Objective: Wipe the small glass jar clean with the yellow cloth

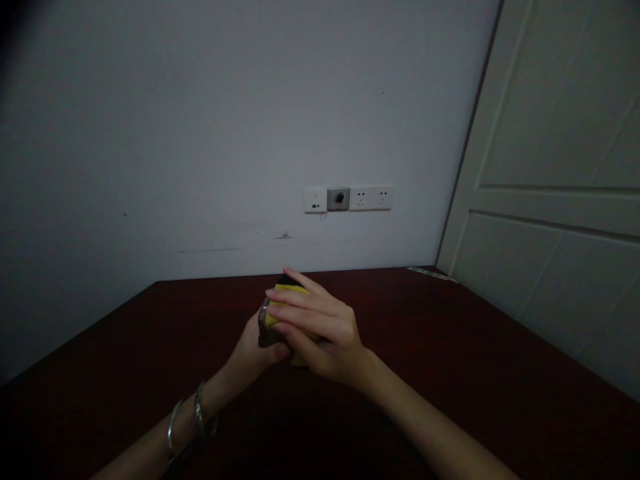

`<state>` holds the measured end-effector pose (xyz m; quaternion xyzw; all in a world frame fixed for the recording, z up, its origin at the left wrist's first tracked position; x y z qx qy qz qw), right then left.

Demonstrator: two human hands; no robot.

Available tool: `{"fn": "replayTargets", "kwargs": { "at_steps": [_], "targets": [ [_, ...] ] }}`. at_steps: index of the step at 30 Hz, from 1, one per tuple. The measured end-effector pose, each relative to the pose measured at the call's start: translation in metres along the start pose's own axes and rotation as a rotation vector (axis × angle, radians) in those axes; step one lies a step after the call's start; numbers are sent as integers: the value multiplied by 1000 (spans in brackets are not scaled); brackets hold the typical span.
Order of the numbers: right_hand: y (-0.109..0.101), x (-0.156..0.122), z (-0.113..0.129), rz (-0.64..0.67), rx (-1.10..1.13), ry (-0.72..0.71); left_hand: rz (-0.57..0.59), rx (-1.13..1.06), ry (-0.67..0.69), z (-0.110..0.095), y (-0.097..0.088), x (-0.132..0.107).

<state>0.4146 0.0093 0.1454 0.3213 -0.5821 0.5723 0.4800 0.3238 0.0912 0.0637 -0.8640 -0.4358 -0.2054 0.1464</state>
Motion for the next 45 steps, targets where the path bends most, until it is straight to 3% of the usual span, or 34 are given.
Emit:
{"fn": "replayTargets", "kwargs": {
  "at_steps": [4, 9, 11, 14, 19, 21, 28, 30, 33, 36, 39, 43, 45],
  "targets": [
    [0, 1, -4, 16, 15, 15, -2, -30, 27, 3, 0, 1],
    [-12, -3, -40, -103, 107, 355, 28, -111, -1, 7, 5, 1],
    [-13, -2, -43, -92, 110, 410, 20, -93, -11, 4, 6, 1],
    [-11, 5, -27, -4, 58, 293, -15, -17, 11, -3, 5, 0],
    [12, 8, 11, 310, -85, -54, -98, 230, -2, -2, -2, -2],
    [12, 7, 8, 331, -92, -49, -113, 300, -28, 0, -4, -3],
    [-10, 9, -27, 120, -49, 254, -88, 364, -43, -8, -1, -3],
    [-7, 10, -19, 146, -84, 189, -101, 356, -38, -7, -2, -4],
    [12, 9, 2, 300, -116, 20, -132, 331, -51, -2, -3, -4],
    [22, 8, 10, 372, -117, -25, -149, 277, -56, 2, -3, -3],
    [12, 11, -1, 251, -55, 78, -108, 178, -30, -1, 1, -1],
    [-8, 4, -40, 32, 106, 417, -62, 97, -93, -2, 4, -2],
    [-11, 0, -47, -9, 162, 494, -48, 62, -117, -5, 6, -3]
  ]
}}
Point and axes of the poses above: each hand's wrist, its own x-axis towards the middle knuckle, its own y-axis out of the palm, z = x × y, the point moved 9 cm from there along x, towards the middle knuckle, and after that the axes turned 6 degrees about z, right-handed, at the moved point
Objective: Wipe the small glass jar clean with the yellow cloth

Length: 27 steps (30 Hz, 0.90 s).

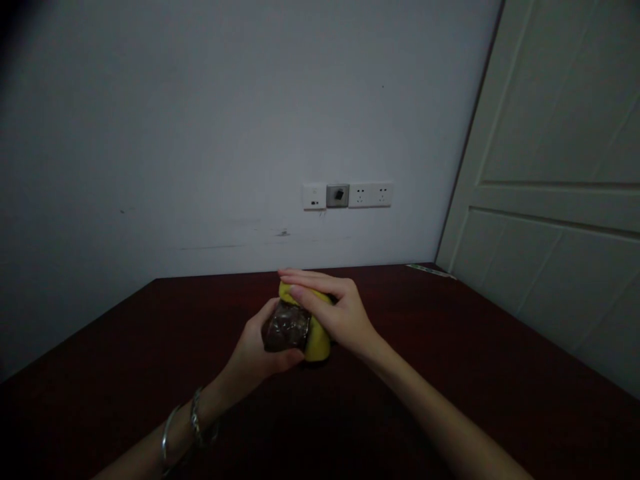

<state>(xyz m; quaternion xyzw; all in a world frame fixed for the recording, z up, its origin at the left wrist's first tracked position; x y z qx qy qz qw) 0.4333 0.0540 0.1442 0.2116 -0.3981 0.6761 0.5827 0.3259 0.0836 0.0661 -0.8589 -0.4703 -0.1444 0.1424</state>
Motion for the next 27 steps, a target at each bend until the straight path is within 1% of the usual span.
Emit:
{"fn": "replayTargets", "kwargs": {
  "at_steps": [2, 4, 6, 8, 10, 12, 14, 18, 20, 21, 23, 25, 27],
  "targets": [
    [0, -2, 6, -12, 0, -47, 9, -14, 13, -6, 2, -1],
    [1, -5, 19, -25, -39, -145, 13, -30, 40, -12, 3, -2],
    [5, -9, 34, -12, -98, -265, 3, -58, 63, -14, 3, -1],
    [14, -13, 48, 62, -175, -387, -28, -76, 72, -10, 0, 1],
    [24, -17, 55, 170, -236, -463, -64, -74, 58, -4, -3, 2],
    [28, -17, 54, 256, -241, -474, -81, -81, 31, 2, -5, 3],
    [25, -14, 48, 276, -205, -438, -66, -115, 1, 4, -3, 4],
    [6, -5, 28, 143, -152, -294, -9, -198, -79, 4, 5, 1],
    [3, -4, 24, 108, -149, -251, -2, -222, -122, 5, 6, 0],
    [4, -4, 25, 111, -150, -252, 0, -233, -131, 5, 6, -1],
    [9, -6, 33, 151, -142, -306, 3, -243, -119, 4, 6, 0],
    [16, -10, 44, 210, -124, -381, -2, -243, -74, 2, 5, 2],
    [20, -13, 50, 249, -105, -427, -3, -239, -37, 1, 4, 3]
  ]
}}
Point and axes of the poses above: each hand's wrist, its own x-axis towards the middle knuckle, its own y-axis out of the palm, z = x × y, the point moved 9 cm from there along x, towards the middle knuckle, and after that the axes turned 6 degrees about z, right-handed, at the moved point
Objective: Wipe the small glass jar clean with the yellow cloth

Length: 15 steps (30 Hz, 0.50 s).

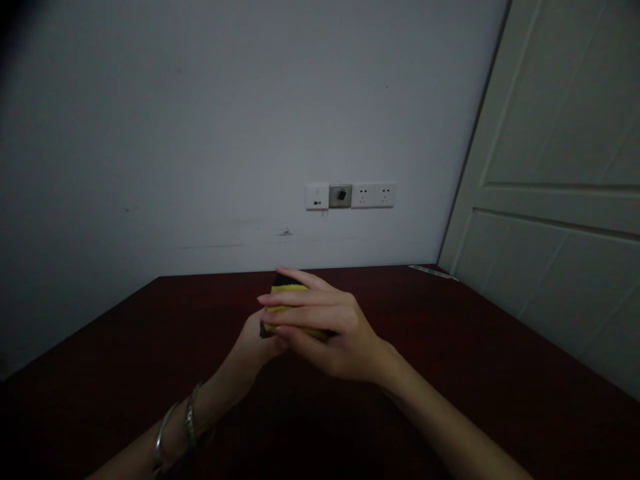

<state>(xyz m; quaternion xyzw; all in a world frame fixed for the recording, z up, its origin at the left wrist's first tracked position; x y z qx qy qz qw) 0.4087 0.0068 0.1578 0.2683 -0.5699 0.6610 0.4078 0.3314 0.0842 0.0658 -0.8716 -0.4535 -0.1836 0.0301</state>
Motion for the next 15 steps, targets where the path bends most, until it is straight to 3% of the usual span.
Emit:
{"fn": "replayTargets", "kwargs": {
  "at_steps": [4, 7, 10, 12, 15],
  "targets": [
    [-5, -1, -13, -79, 15, 89, 19, 2, -31, 4, 0, 0],
    [-16, -9, -42, -228, 76, 326, 51, 0, -74, 6, 2, -3],
    [-14, -20, -67, -258, 199, 542, 103, -20, -73, 6, 7, -4],
    [-8, -21, -70, -195, 247, 560, 97, -44, -77, 7, 6, -5],
    [-2, -17, -57, -77, 231, 446, 38, -62, -82, 8, 0, -5]
  ]
}}
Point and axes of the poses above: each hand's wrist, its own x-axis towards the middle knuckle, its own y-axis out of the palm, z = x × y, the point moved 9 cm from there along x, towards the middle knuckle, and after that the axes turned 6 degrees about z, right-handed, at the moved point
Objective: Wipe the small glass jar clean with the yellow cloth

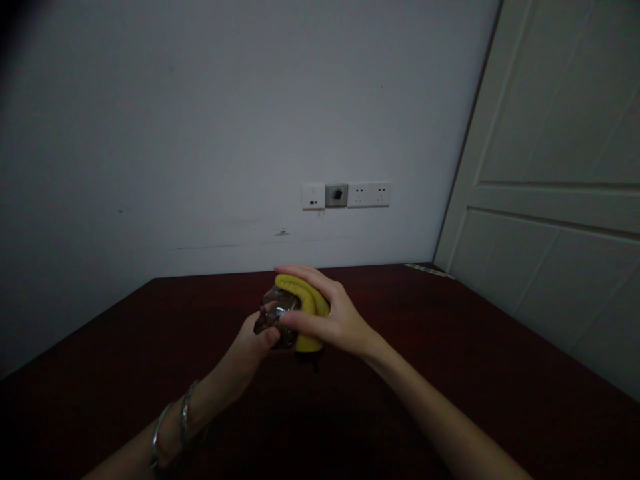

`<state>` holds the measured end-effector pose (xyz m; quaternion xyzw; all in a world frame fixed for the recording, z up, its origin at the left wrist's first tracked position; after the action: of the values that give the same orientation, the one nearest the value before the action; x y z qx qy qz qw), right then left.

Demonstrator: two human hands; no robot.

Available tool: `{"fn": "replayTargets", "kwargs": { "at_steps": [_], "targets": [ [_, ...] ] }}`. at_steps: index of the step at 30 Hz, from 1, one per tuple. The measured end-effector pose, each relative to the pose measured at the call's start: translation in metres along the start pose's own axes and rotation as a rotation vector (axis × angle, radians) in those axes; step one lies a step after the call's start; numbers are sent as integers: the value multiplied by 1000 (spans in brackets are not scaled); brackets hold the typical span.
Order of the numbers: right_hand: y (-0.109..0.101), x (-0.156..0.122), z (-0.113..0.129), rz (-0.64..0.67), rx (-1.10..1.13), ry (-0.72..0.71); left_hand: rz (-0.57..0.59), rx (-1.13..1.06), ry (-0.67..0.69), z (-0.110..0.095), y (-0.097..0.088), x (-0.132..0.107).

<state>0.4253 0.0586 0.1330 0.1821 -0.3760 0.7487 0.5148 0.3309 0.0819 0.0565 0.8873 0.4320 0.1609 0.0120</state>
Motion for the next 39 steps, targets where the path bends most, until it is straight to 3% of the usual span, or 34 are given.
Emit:
{"fn": "replayTargets", "kwargs": {
  "at_steps": [5, 11, 15, 18, 21, 25, 31, 39],
  "targets": [
    [8, -6, 19, 103, -198, -152, -2, 18, 12, -1, -4, -1],
    [19, -7, 24, 164, -421, -193, 2, -35, -15, 5, -5, -2],
    [27, -6, 23, 169, -499, -212, -59, 25, -17, 4, -9, -2],
    [27, -5, 20, 140, -474, -171, -21, 19, -57, 6, -8, -3],
    [20, -5, 18, 71, -412, -128, 142, 0, -76, 6, -4, -1],
    [4, -4, 7, -43, -213, 37, 277, 86, 23, 0, -8, 4],
    [10, -4, -3, -20, 36, 171, 257, 182, 105, 0, -10, 10],
    [12, -3, 1, -6, -180, 91, 209, 165, 173, -2, -10, 10]
  ]
}}
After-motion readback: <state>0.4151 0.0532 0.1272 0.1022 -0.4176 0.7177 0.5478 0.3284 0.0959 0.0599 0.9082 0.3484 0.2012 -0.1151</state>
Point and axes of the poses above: each hand's wrist, its own x-axis towards the middle knuckle, its own y-axis out of the palm, z = x × y, the point moved 9 cm from there along x, towards the middle knuckle, and after that the axes turned 6 degrees about z, right-handed, at the moved point
